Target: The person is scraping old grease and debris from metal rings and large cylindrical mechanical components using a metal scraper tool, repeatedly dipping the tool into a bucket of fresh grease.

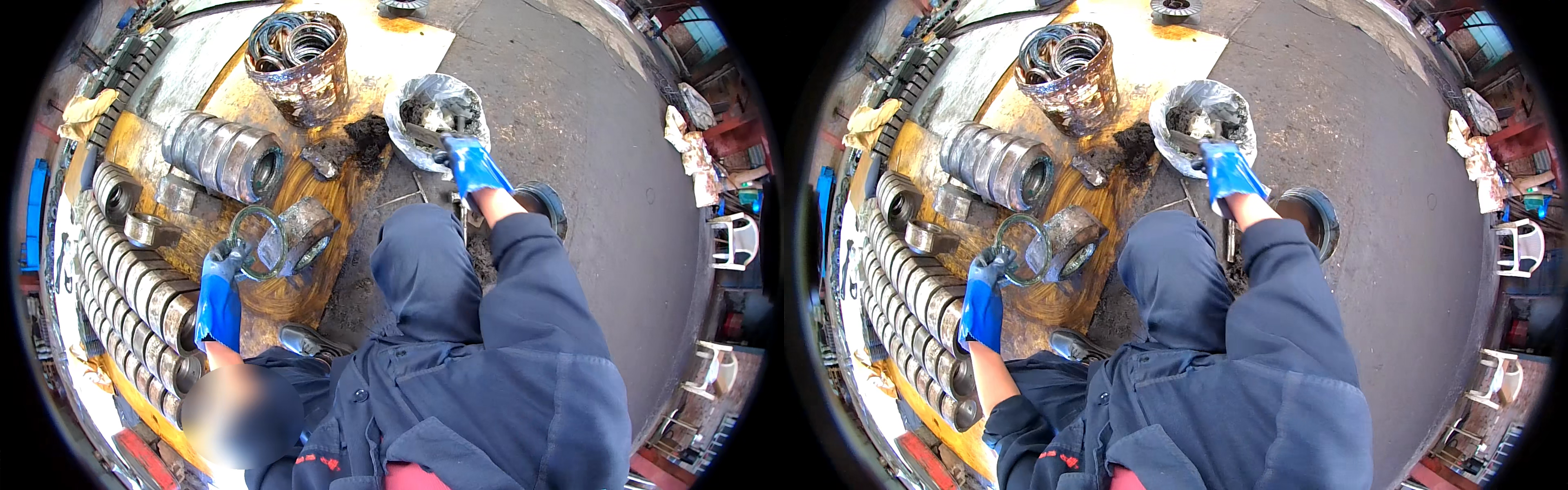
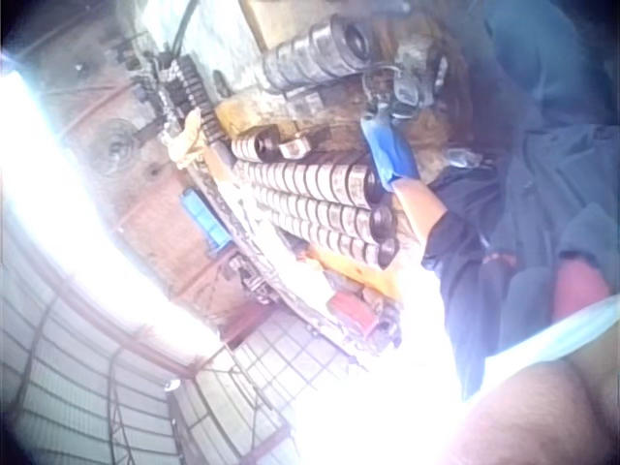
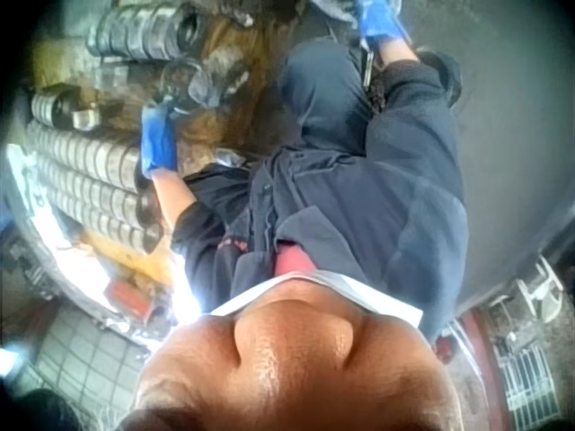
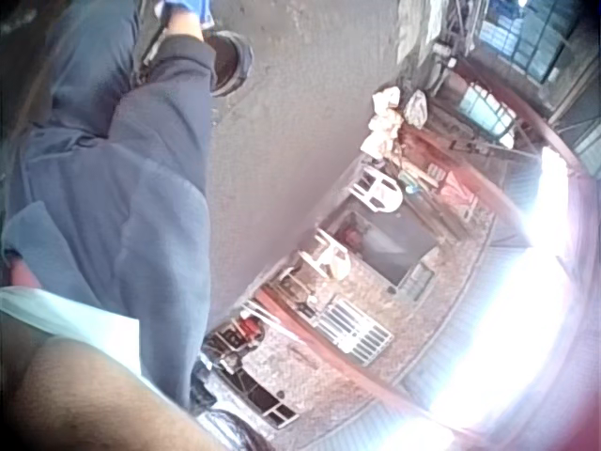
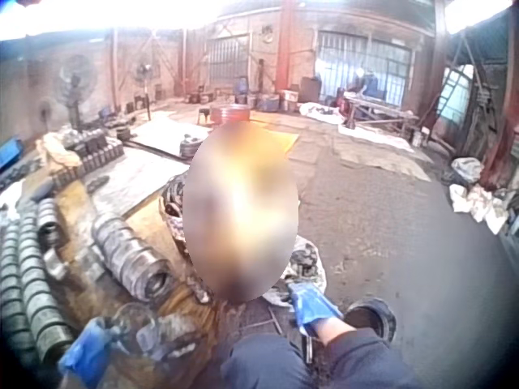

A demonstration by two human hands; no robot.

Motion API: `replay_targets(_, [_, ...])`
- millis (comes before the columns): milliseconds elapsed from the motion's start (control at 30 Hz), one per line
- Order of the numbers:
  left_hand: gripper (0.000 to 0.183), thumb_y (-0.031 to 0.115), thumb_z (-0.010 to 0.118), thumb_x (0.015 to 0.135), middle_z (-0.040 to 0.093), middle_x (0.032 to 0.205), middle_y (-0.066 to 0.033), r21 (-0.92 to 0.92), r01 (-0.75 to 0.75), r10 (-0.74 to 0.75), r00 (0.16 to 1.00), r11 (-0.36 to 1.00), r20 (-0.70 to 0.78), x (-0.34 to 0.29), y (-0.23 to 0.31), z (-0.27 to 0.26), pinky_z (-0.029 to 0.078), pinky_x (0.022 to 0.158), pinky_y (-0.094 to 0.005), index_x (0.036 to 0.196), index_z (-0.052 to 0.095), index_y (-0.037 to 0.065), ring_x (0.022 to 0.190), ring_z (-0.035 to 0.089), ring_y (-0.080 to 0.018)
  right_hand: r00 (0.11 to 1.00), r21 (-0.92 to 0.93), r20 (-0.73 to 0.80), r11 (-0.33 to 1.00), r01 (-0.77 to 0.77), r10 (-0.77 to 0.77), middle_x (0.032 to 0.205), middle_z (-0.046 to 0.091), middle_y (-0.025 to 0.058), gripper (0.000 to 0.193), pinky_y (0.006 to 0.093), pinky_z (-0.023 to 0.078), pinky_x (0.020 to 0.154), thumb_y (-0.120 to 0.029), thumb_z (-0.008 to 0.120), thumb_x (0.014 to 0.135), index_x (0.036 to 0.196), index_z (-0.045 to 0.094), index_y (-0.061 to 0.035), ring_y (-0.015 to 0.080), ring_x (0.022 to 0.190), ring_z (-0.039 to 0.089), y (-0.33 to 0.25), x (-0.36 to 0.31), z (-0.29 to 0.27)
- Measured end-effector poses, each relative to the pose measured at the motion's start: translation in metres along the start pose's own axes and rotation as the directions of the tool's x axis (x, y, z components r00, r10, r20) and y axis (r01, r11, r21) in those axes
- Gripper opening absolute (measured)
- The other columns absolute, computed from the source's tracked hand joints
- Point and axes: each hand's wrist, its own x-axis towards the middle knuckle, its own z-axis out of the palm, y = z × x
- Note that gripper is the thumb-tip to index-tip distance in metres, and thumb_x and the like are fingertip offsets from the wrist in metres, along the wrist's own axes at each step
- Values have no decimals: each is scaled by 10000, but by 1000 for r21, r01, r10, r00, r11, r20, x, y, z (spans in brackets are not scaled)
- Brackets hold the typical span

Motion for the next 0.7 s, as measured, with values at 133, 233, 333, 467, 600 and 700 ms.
replay_targets(133, [184, 34, 620, 876, 672, 910, -91, 27, -35, 34, 999, 999, 13, 3, -5, -8, 546, 583, -285, 1056, 607, -1, 688, 653, -178, 969, -303, 246, 950, 71, 6, 832, 683, 167, 240, 367, 531, 676, -221, 565, 857, 973, 653, -30, 275, 777, 677, 8, 41, 29])
replay_targets(233, [210, 35, 630, 877, 644, 983, -135, 142, 18, -21, 1000, 990, 20, 8, -4, -16, 598, 711, -401, 1066, 570, -33, 901, 668, -285, 939, -352, 343, 931, 101, 28, 822, 685, 163, 237, 358, 536, 667, -234, 572, 851, 960, 661, -43, 268, 757, 680, 17, 46, 34])
replay_targets(333, [225, 47, 651, 864, 653, 955, -125, 155, 22, -24, 1000, 988, 9, 6, -5, -20, 590, 663, -370, 1066, 578, -18, 842, 673, -255, 900, -363, 423, 930, 60, 106, 811, 687, 158, 234, 349, 540, 659, -247, 578, 846, 947, 669, -56, 262, 737, 683, 33, 40, 29])
replay_targets(467, [243, 82, 674, 850, 671, 892, -97, 350, 64, -65, 998, 935, -7, 7, 0, -22, 549, 572, -309, 1068, 593, 12, 739, 670, -197, 789, -404, 516, 907, -120, 334, 798, 689, 153, 231, 337, 546, 648, -264, 586, 839, 930, 679, -73, 252, 711, 686, 66, 27, 22])
replay_targets(600, [237, 123, 669, 856, 678, 858, -77, 372, 38, -40, 999, 927, -3, -1, 10, -10, 484, 503, -263, 1063, 601, 30, 665, 650, -160, 654, -162, 422, 762, -627, 628, 768, 692, 138, 250, 308, 546, 616, -275, 591, 837, 967, 683, -83, 202, 658, 684, 107, 7, 37])
replay_targets(700, [249, 153, 669, 859, 673, 852, -80, 366, -22, 12, 999, 931, 30, -3, 7, -19, 451, 484, -245, 1064, 600, 29, 620, 620, -148, 781, 187, 323, 774, -606, 534, 762, 696, 88, 218, 319, 533, 565, -207, 600, 849, 1001, 668, -67, 163, 599, 656, 133, -19, 56])
